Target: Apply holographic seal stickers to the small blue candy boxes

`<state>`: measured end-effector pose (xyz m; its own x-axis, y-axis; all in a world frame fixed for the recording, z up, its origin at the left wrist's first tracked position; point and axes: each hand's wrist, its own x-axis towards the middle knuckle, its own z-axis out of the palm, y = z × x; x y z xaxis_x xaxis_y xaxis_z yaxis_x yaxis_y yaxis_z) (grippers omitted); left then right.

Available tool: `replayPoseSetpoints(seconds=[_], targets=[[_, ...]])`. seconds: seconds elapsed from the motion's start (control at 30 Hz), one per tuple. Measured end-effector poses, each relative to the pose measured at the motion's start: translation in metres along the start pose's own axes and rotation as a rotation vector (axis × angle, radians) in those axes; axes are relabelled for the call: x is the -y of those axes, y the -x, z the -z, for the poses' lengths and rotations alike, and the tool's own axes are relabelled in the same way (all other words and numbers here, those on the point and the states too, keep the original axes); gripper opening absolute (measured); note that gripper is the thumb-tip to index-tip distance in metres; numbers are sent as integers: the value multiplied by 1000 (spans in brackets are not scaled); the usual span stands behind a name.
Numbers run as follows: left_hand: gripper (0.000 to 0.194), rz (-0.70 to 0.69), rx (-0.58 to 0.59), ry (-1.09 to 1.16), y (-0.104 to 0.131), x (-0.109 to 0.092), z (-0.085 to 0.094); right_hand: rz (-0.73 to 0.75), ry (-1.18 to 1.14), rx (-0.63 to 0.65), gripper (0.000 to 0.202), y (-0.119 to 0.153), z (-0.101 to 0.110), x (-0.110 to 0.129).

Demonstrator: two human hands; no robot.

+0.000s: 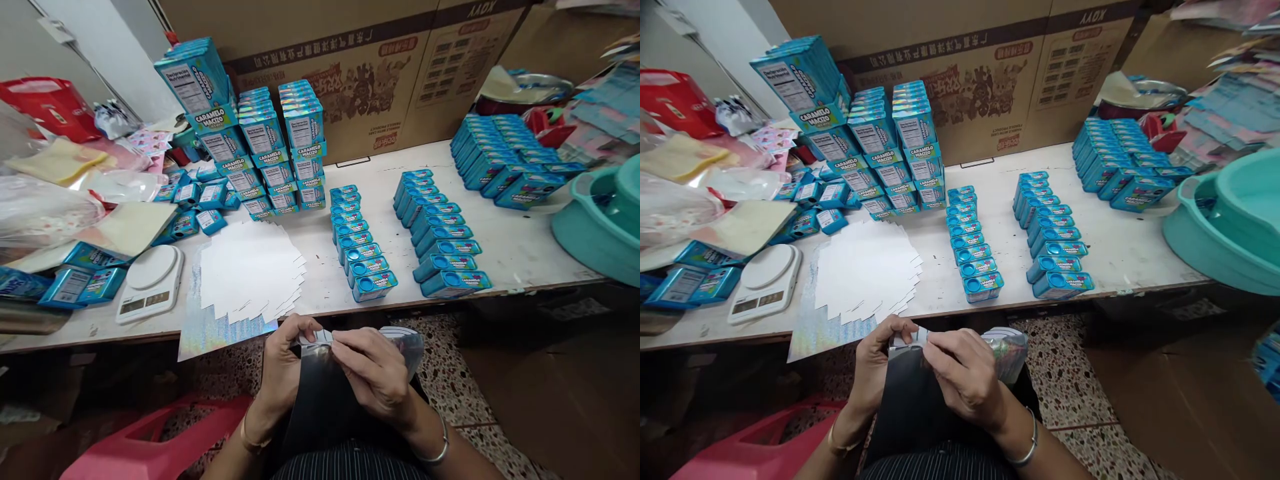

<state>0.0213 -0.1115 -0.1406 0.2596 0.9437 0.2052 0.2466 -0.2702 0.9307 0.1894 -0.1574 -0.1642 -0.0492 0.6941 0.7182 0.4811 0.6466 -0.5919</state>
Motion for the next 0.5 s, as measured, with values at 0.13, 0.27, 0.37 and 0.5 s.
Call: replayPoseSetpoints(seconds=[0.13, 0.27, 0.37, 0.5], targets=[[19, -23, 8, -19, -2, 2, 4, -219, -97, 27, 29, -5, 2, 2], [19, -65, 15, -14, -7, -1, 8, -266, -167, 124, 16, -16, 4, 2], [9, 3, 10, 74, -10, -5, 8, -224, -151, 75, 20, -18, 4, -1], [10, 113, -6, 175, -12, -7, 4, -76, -6, 26, 32, -10, 4, -8]])
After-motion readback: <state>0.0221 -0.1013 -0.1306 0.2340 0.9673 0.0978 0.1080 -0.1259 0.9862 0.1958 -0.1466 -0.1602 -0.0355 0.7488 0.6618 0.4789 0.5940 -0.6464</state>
